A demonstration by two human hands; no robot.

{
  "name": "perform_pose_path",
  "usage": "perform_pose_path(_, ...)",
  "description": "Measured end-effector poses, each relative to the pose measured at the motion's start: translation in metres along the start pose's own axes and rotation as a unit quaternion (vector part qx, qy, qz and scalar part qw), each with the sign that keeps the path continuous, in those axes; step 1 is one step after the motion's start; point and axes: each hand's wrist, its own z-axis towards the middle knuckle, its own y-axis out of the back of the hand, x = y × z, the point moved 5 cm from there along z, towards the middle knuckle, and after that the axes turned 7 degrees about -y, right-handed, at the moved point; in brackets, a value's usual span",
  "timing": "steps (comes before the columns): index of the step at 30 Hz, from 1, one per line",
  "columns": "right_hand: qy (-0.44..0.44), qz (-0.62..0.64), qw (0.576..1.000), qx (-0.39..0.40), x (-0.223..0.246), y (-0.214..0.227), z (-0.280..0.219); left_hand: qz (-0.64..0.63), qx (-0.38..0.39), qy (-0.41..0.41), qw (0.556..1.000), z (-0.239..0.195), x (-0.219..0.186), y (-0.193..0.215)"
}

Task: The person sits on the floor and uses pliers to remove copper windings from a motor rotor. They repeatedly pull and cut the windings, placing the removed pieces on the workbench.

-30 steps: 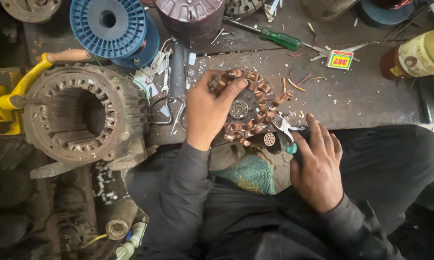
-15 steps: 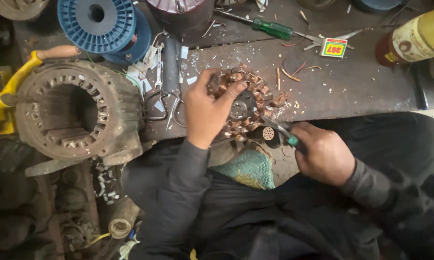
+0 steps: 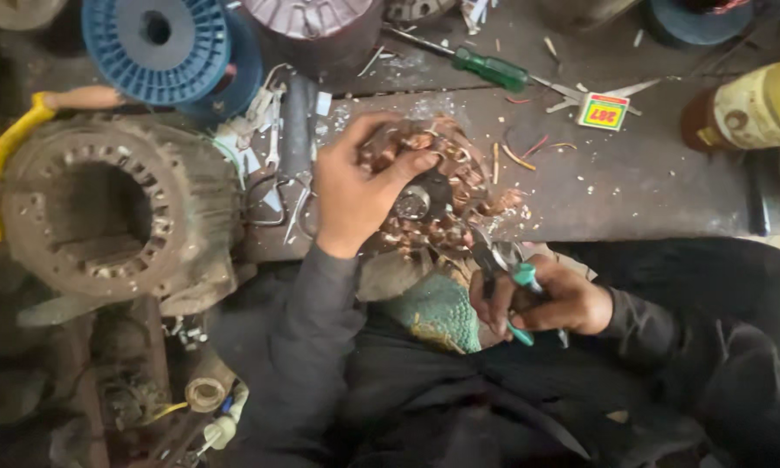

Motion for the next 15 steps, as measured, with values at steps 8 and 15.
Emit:
perform_pose_path(8,-0.031,-0.532,0.798,-0.281,0.019,0.013,-0.007,0.062,-0.096,-0.015,0.993,-0.004,-0.014,0.025)
perform_pose_path(15,-0.066,-0.749,0.439,-0.492,0.050,0.001,-0.018,-0.064,-0.142,0.069,0.985,-0.014,0.008,0.020)
